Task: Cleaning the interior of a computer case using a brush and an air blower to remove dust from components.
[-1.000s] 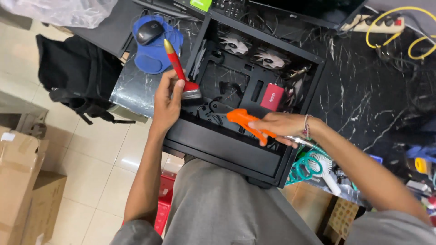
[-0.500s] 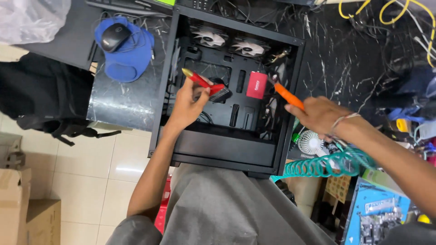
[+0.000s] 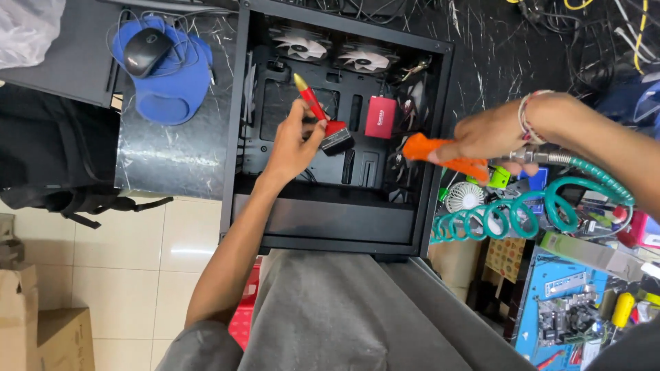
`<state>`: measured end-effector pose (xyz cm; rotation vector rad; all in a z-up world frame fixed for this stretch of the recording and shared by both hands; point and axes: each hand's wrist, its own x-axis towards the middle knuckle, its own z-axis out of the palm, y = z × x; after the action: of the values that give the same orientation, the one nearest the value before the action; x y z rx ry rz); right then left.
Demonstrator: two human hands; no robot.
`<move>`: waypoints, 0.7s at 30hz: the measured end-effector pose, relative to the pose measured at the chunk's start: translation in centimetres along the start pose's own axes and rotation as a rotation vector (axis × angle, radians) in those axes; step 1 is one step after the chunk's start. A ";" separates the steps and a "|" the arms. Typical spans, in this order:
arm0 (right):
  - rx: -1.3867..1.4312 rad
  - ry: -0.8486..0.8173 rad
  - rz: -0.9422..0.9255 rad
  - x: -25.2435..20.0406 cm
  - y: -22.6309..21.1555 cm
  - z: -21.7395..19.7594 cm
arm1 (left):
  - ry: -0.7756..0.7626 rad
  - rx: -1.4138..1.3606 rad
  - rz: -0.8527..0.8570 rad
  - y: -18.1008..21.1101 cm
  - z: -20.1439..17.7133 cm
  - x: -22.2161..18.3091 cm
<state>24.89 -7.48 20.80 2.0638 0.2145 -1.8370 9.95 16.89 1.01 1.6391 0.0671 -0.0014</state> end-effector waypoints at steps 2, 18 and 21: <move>-0.077 -0.061 -0.035 0.5 -0.7 -0.2 | 0.041 -0.025 0.015 -0.5 0.1 0.1; 0.624 -0.341 -0.534 5.1 -4.0 -0.7 | 0.316 0.250 0.247 0.8 -3.8 -1.5; 0.453 -0.365 -0.654 5.9 -4.3 -1.3 | 0.321 0.302 0.295 0.9 -5.2 -2.3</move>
<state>25.43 -3.82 14.41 2.0198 0.4492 -2.8440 7.53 21.93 2.36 1.9250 0.0723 0.4988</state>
